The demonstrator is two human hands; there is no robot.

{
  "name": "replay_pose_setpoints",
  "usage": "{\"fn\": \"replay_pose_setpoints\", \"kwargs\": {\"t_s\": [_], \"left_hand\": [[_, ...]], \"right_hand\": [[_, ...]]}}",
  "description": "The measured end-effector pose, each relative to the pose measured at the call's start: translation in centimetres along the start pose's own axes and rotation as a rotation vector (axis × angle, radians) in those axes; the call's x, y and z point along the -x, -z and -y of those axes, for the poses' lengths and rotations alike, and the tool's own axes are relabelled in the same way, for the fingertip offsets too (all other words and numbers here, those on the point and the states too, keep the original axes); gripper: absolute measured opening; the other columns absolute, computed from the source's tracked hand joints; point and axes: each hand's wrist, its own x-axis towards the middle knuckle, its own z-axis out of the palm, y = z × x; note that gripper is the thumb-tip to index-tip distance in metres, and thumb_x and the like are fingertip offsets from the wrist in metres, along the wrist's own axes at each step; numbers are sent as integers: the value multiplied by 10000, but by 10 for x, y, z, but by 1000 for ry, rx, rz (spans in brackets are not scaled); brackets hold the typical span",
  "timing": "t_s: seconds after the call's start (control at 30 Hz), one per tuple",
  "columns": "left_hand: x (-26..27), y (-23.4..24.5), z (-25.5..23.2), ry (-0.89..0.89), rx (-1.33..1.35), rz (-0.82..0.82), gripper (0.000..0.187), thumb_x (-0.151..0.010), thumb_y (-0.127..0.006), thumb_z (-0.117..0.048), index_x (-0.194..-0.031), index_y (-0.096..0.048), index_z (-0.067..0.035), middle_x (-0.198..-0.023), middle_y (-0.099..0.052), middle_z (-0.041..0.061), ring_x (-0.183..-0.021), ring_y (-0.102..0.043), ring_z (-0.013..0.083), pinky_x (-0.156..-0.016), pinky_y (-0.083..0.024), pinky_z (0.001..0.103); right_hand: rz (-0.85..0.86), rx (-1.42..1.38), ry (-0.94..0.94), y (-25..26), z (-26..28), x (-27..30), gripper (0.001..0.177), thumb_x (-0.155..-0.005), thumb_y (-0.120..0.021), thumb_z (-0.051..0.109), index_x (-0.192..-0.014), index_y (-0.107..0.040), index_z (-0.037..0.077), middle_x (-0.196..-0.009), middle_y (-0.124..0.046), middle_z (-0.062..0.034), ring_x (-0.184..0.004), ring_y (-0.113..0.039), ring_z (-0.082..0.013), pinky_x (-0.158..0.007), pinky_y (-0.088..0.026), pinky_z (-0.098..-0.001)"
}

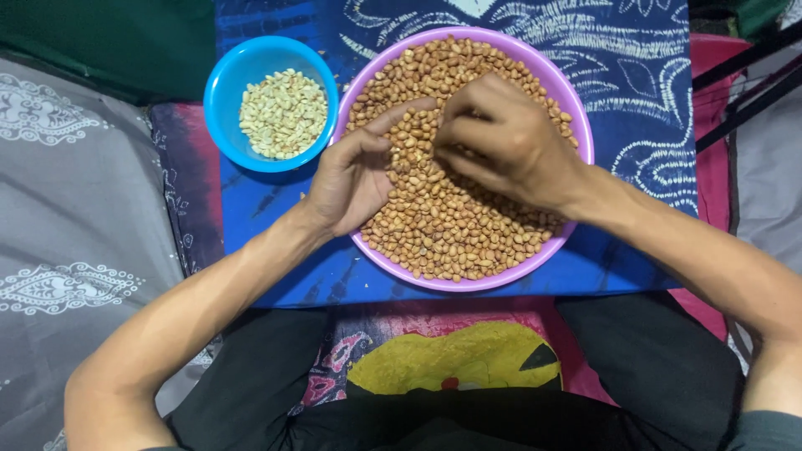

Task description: Manually sorting nuts by picking out specific ones from a large bowl and placing them into a smaller bowl.

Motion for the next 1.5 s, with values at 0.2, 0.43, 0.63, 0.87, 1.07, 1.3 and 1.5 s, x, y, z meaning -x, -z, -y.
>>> {"fn": "replay_pose_setpoints", "kwargs": {"t_s": [0.2, 0.43, 0.63, 0.87, 1.07, 1.3, 1.5], "left_hand": [[-3, 21, 12, 2, 196, 25, 593, -931, -463, -70, -1520, -431, -11, -1404, -580, 200, -1292, -572, 272, -1146, -456, 422], [-12, 50, 32, -75, 220, -24, 225, -936, -516, -32, -1071, -693, 2, -1133, -688, 143, -1050, -608, 210, -976, -471, 333], [-9, 38, 25, -131, 262, 85, 269, -987, -505, -93, -1205, -661, -74, -1271, -677, 144, -1166, -634, 216, -1042, -494, 397], [-5, 14, 8, -26, 70, 38, 741, -772, -358, 101, -1507, -420, 30, -1479, -511, 289, -1314, -552, 267, -1226, -429, 440], [-2, 17, 10, -32, -65, -1, 715, -828, -425, 162, -1519, -442, -24, -1389, -591, 199, -973, -526, 181, -880, -442, 264], [-5, 16, 14, -75, -197, -87, 506, -970, -543, 40, -1471, -513, -28, -1566, -500, 96, -1248, -592, 127, -1094, -481, 194], [-4, 9, 7, -6, -31, -23, 485, -1044, -381, -37, -1526, -413, 14, -1465, -547, 262, -1142, -695, 305, -995, -618, 348]], "right_hand": [[47, -256, -82, 31, 21, -54, 125, -865, -764, -107, -952, -691, -55, -867, -666, -117, -721, -576, -193, -651, -477, -302], [-20, -316, 79, -9, 32, -130, 193, -829, -779, -138, -1007, -772, -62, -927, -727, -146, -738, -650, -196, -618, -519, -286], [24, -165, 112, 23, 30, -110, 181, -886, -773, -187, -1042, -769, -97, -1018, -740, -198, -821, -698, -249, -683, -587, -283], [149, -1, -45, 62, 27, -31, 281, -833, -680, -213, -1083, -745, -102, -955, -694, -151, -765, -603, -237, -675, -503, -337], [111, 8, -102, 42, 18, 9, 261, -851, -729, -142, -1094, -749, -50, -1077, -728, -159, -903, -679, -243, -796, -594, -296], [79, 230, 107, 11, 20, 3, 375, -946, -746, 60, -1308, -661, 106, -1085, -577, -113, -884, -533, -224, -760, -485, -325], [72, 234, 40, 15, 9, 6, 295, -915, -808, 144, -1194, -726, 94, -1100, -586, -135, -943, -549, -257, -839, -472, -384]]}}
